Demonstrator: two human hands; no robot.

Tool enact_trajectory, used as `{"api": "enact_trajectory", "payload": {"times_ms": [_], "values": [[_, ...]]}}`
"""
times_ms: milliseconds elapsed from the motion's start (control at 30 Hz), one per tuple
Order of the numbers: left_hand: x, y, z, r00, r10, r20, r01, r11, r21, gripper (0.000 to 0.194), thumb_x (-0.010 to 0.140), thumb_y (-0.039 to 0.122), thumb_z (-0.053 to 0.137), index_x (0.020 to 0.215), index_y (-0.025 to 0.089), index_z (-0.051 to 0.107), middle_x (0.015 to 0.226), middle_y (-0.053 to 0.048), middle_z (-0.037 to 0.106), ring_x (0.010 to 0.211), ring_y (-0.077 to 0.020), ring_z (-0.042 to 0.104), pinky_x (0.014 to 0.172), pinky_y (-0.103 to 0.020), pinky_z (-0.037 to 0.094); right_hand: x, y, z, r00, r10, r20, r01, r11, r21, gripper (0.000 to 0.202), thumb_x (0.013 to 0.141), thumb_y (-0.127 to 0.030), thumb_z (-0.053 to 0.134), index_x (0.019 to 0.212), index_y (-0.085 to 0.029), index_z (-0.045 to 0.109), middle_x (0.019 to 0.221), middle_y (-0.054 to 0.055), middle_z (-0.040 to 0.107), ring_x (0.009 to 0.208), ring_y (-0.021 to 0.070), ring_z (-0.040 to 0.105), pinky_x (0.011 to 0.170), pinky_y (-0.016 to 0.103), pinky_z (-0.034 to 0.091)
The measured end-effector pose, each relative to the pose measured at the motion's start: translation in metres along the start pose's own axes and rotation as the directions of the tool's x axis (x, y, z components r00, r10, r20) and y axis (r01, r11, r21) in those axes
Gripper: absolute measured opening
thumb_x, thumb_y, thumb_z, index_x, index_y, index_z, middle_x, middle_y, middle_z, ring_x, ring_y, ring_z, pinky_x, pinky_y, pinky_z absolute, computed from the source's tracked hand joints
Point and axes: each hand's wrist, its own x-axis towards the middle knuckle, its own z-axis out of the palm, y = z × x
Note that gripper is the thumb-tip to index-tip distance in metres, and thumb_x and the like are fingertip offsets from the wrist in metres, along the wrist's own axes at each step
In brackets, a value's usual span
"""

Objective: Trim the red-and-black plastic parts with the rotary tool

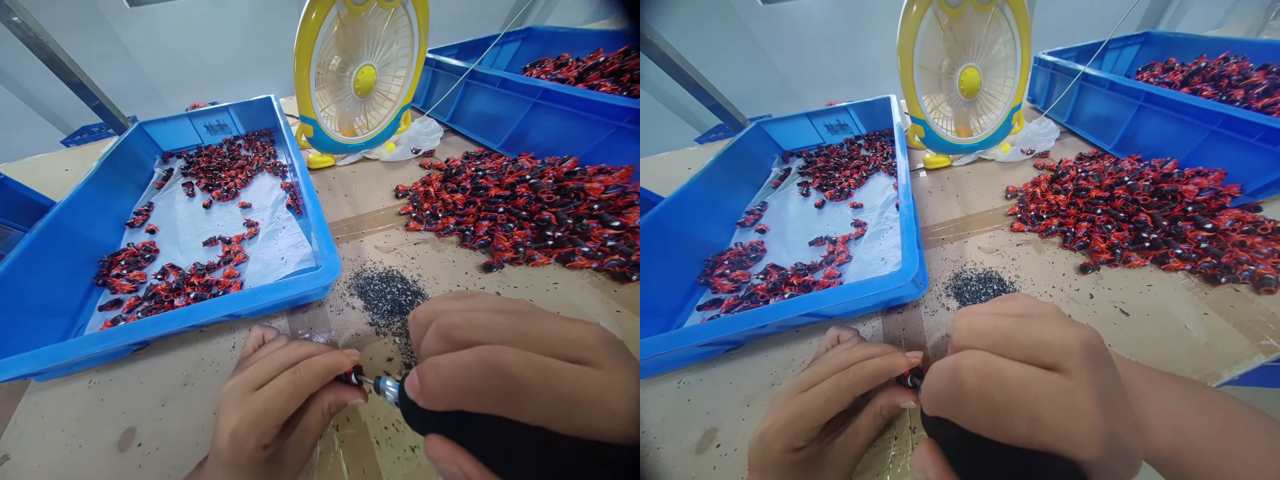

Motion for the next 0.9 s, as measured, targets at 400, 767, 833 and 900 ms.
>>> {"api": "enact_trajectory", "payload": {"times_ms": [400,767,833,900], "values": [[-0.003,-0.002,0.003,1.0,-0.012,0.001,0.012,1.0,-0.013,0.016,0.105,0.03,0.073,0.119,0.021,0.071,0.097,0.003,0.086,0.078,-0.0116,0.079,0.079,-0.035,0.042,-0.024,-0.007,0.007,0.991,0.068,-0.118,-0.082,0.99,-0.115,0.036,0.081,-0.058,0.087,0.089,-0.028,0.068,0.079,0.004,0.068,0.074,0.0215,0.072,0.055,0.032,0.061],[-0.007,-0.001,0.0,0.996,-0.081,-0.042,0.083,0.995,0.048,0.014,0.109,0.038,0.065,0.117,0.029,0.072,0.085,0.009,0.084,0.073,-0.0118,0.079,0.086,-0.035,0.041,-0.024,-0.008,0.001,0.987,0.076,-0.144,-0.092,0.99,-0.105,0.04,0.078,-0.06,0.089,0.087,-0.028,0.068,0.081,0.005,0.071,0.077,0.0224,0.074,0.055,0.032,0.062],[-0.007,-0.002,0.0,0.995,-0.084,-0.048,0.087,0.995,0.058,0.014,0.108,0.04,0.065,0.116,0.03,0.073,0.082,0.008,0.083,0.071,-0.0129,0.078,0.086,-0.035,0.042,-0.024,-0.008,-0.001,0.985,0.081,-0.15,-0.097,0.99,-0.104,0.04,0.078,-0.06,0.09,0.087,-0.028,0.068,0.082,0.005,0.071,0.078,0.0226,0.074,0.055,0.032,0.062],[-0.006,-0.002,0.001,0.995,-0.083,-0.049,0.086,0.995,0.055,0.014,0.108,0.038,0.066,0.117,0.03,0.073,0.079,0.008,0.082,0.07,-0.0143,0.078,0.086,-0.036,0.043,-0.024,-0.008,-0.005,0.984,0.088,-0.155,-0.104,0.989,-0.101,0.04,0.078,-0.06,0.09,0.088,-0.028,0.069,0.082,0.005,0.071,0.078,0.0226,0.074,0.055,0.033,0.062]]}}
